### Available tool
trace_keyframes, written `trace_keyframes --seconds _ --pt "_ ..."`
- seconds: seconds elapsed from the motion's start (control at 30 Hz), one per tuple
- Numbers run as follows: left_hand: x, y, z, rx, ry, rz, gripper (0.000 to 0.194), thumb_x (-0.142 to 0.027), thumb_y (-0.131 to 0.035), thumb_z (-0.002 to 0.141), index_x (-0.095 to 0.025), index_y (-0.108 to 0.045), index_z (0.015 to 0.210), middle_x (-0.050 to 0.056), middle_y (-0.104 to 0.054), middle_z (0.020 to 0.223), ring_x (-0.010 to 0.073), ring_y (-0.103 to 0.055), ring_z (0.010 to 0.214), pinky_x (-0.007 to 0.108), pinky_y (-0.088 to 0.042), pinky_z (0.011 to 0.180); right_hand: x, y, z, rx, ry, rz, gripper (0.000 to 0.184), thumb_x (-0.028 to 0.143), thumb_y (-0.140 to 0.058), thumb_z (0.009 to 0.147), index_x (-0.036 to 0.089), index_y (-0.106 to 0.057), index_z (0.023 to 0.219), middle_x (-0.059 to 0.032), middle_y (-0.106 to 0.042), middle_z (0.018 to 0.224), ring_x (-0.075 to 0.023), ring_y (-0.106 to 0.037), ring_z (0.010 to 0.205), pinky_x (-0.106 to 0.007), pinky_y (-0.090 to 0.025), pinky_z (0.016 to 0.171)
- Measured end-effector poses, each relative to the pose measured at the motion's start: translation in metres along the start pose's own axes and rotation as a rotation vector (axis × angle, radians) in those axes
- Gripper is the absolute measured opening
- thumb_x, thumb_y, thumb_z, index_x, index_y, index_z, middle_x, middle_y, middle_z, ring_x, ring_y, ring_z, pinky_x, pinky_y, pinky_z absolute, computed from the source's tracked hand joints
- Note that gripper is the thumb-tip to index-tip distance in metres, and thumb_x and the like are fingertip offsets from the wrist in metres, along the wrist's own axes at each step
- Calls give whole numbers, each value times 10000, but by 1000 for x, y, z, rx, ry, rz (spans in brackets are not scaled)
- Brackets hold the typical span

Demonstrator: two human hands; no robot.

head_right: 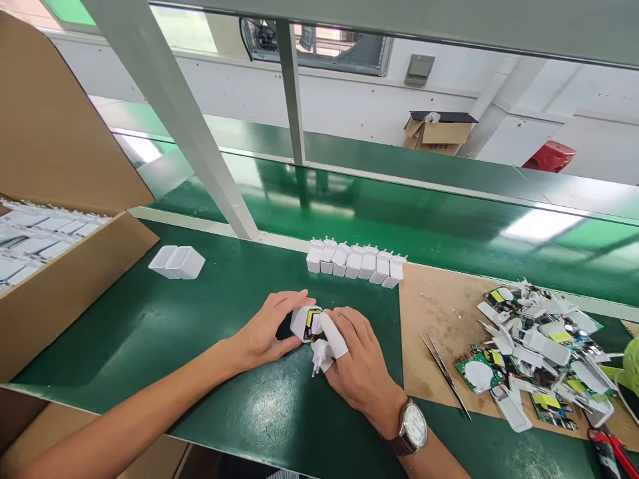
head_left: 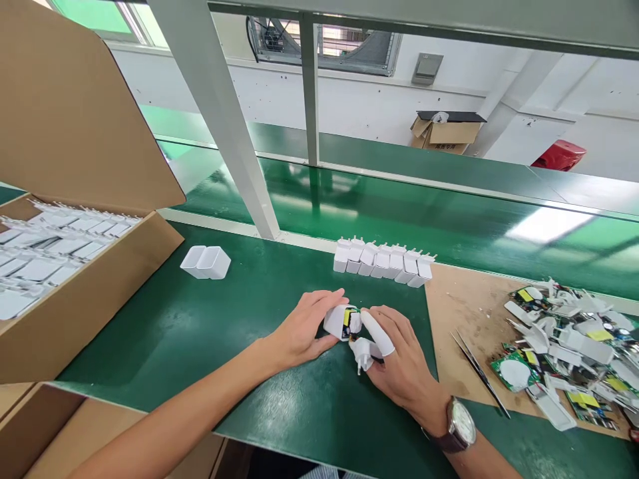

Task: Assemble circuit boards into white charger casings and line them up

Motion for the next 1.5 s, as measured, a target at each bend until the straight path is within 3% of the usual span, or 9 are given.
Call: trace_keyframes --seconds 0.2,0.3,0.37,0.47,0.6,0.87,1.07,1.2,1.5 --pt "-1 -13 -5 181 30 -248 937 -195 -659 919 -310 -76 1644 143 -490 1542 284 -524 1392 473 -473 1148 -3 -2 4 56 -10 213 686 287 -730 878 167 -424 1480 -159 -630 1207 -335 -569 1137 -568 -551 957" --pt "-1 -8 -3 102 63 -396 852 -176 -614 939 -302 -134 1632 135 -566 1460 265 -596 1320 472 -492 1124 -10 -6 2 67 -69 289 522 256 -690 918 243 -520 1411 -118 -614 1145 -293 -592 1068 -521 -590 889" --pt "0 -1 -2 3 103 -505 787 -204 -634 946 -264 -215 1610 143 -620 1361 252 -647 1223 459 -518 1081 -14 -13 -1 66 -89 290 435 203 -638 951 283 -573 1374 -131 -563 1267 -291 -585 1161 -514 -595 932" --pt "7 4 -1 -81 236 -636 716 -271 -656 966 -233 -284 1577 139 -652 1293 240 -651 1196 459 -499 1092 -17 -27 -5 130 -70 336 468 165 -583 986 328 -549 1423 -129 -450 1486 -279 -551 1312 -489 -571 1041" --pt "14 0 -3 -63 360 -754 764 -344 -667 973 -238 -234 1594 163 -633 1381 257 -634 1254 498 -459 1129 -23 -40 -7 168 -107 355 541 154 -554 988 320 -465 1496 -120 -575 1379 -243 -668 1164 -430 -615 984" --pt "10 1 -4 -68 292 -601 1026 -370 -777 894 -286 -82 1644 181 -555 1497 307 -542 1380 552 -388 1183 -19 -32 -6 47 -135 306 521 124 -580 950 281 -516 1443 -131 -645 1242 -265 -690 1083 -409 -637 875" --pt "13 -4 -5 -61 282 -487 1015 -361 -779 896 -342 -85 1636 139 -567 1470 296 -544 1368 550 -381 1189 -16 -30 3 61 -80 356 493 77 -562 947 297 -569 1388 -114 -629 1195 -235 -676 1018 -383 -638 818" --pt "12 -1 -2 -103 218 -466 1072 -397 -818 857 -346 -85 1637 137 -559 1466 299 -542 1361 522 -404 1174 -21 -26 1 20 -136 327 494 109 -591 952 305 -560 1404 -113 -621 1212 -238 -669 1040 -383 -633 843" --pt "9 -6 -1 -91 220 -392 1065 -407 -855 813 -316 -167 1621 135 -630 1350 282 -637 1214 494 -487 1081 -28 -39 -10 108 -164 341 470 68 -541 942 254 -561 1372 -127 -630 1216 -253 -665 1049 -413 -630 846"
Point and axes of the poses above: each hand's wrist, its own z-axis towards the middle knuckle, its own y-axis out of the back of the hand, x = y × z, the point moved 5 cm from there along z, towards the middle knuckle
